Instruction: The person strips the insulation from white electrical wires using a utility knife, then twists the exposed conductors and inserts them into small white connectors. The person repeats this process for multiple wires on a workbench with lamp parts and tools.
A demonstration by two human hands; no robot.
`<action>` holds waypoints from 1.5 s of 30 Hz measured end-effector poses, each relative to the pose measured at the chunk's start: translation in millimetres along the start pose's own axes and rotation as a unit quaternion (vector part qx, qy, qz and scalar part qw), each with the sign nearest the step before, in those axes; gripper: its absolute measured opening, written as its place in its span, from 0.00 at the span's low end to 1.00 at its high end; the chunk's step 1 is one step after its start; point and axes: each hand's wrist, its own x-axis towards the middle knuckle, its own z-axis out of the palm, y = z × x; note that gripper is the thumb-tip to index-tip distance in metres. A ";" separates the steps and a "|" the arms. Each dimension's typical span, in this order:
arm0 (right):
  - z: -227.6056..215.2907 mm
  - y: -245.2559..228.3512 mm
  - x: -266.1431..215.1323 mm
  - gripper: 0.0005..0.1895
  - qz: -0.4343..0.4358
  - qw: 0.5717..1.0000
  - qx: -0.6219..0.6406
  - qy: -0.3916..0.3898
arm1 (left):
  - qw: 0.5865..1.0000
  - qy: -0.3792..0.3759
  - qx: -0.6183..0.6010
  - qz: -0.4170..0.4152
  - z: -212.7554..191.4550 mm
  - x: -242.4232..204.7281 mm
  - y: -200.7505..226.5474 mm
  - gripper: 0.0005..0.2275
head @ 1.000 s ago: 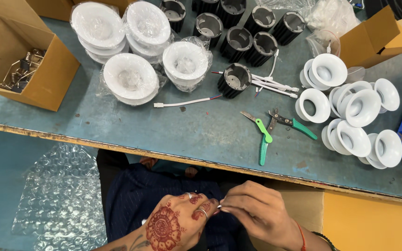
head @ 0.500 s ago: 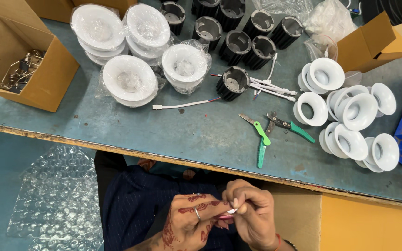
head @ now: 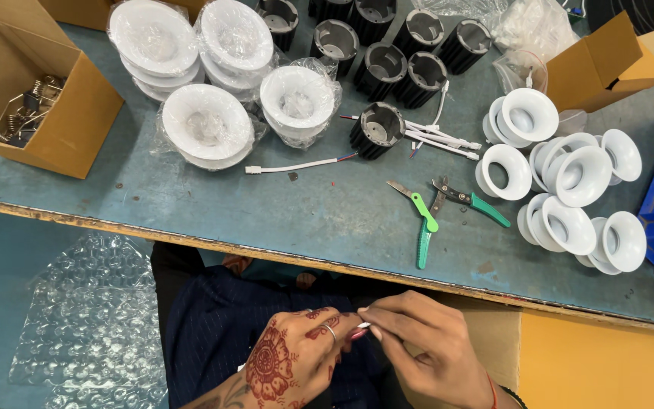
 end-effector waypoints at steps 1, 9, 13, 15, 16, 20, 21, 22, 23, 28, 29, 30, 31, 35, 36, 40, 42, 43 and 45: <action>-0.3 -0.2 1.5 0.14 0.007 1.000 0.006 -0.006 | 1.000 0.002 0.007 0.013 -1.1 -0.6 -1.3 0.18; -0.7 10.6 4.2 0.07 -0.018 0.990 0.052 -0.130 | 0.989 -0.087 0.114 0.030 10.8 -13.6 -24.9 0.10; 3.4 14.7 2.2 0.07 0.009 0.976 0.107 -0.190 | 0.984 -0.136 0.101 0.050 12.1 -18.8 -36.5 0.09; 1.9 15.1 -0.2 0.06 0.011 0.973 0.116 -0.197 | 0.982 -0.156 0.097 0.046 9.1 -19.7 -36.7 0.08; 1.2 15.5 -0.7 0.06 0.011 0.972 0.121 -0.202 | 0.981 -0.156 0.105 0.039 5.2 -20.8 -36.0 0.09; -1.9 18.5 2.8 0.04 -0.012 0.978 0.105 -0.182 | 0.982 -0.159 0.097 -0.017 -1.8 -11.9 -26.3 0.07; -2.0 19.6 4.2 0.04 -0.011 0.977 0.104 -0.183 | 0.985 -0.138 0.099 -0.010 -1.4 -9.4 -22.8 0.07; -1.6 20.4 5.1 0.04 -0.011 0.977 0.103 -0.185 | 0.988 -0.117 0.101 -0.004 -0.6 -7.6 -19.1 0.07; -1.1 21.1 5.6 0.04 0.010 0.977 0.105 -0.187 | 0.990 -0.096 0.103 0.002 -0.1 -6.1 -16.2 0.07; 1.4 23.8 2.7 0.06 0.044 0.976 0.109 -0.181 | 0.992 -0.084 0.093 -0.004 -1.7 -3.9 -9.9 0.06; 2.2 24.5 2.1 0.07 0.047 0.977 0.106 -0.176 | 0.992 -0.083 0.094 0.001 -2.3 -3.7 -9.5 0.06; 3.6 25.3 2.0 0.07 0.051 0.979 0.103 -0.170 | 0.989 -0.113 0.087 -0.031 -3.3 -2.8 -10.0 0.07; 4.5 26.1 1.9 0.07 0.054 0.980 0.099 -0.165 | 0.985 -0.142 0.080 -0.062 -4.0 -1.9 -10.5 0.07; 0.4 30.0 2.2 0.06 0.050 0.984 0.079 -0.151 | 0.993 -0.087 0.076 -0.029 -4.0 -2.1 -12.3 0.11; -1.5 31.1 2.2 0.07 0.045 0.986 0.083 -0.139 | 0.993 -0.083 0.081 -0.035 -4.5 -2.6 -13.9 0.12; -15.4 43.9 6.6 0.12 0.024 0.999 -0.038 -0.011 | 0.995 -0.023 0.090 -0.037 -8.1 -6.3 -22.8 0.14; -26.9 60.2 15.5 0.14 0.058 0.982 -0.163 0.078 | 0.995 0.029 0.084 -0.039 -7.4 -7.7 -25.6 0.13; -31.0 69.0 20.6 0.14 0.072 0.966 -0.220 0.112 | 0.994 0.054 0.079 -0.045 -6.5 -8.4 -26.2 0.12; -36.3 83.8 29.6 0.16 0.096 0.922 -0.330 0.178 | 0.993 0.088 0.036 -0.076 -4.9 -6.9 -26.6 0.12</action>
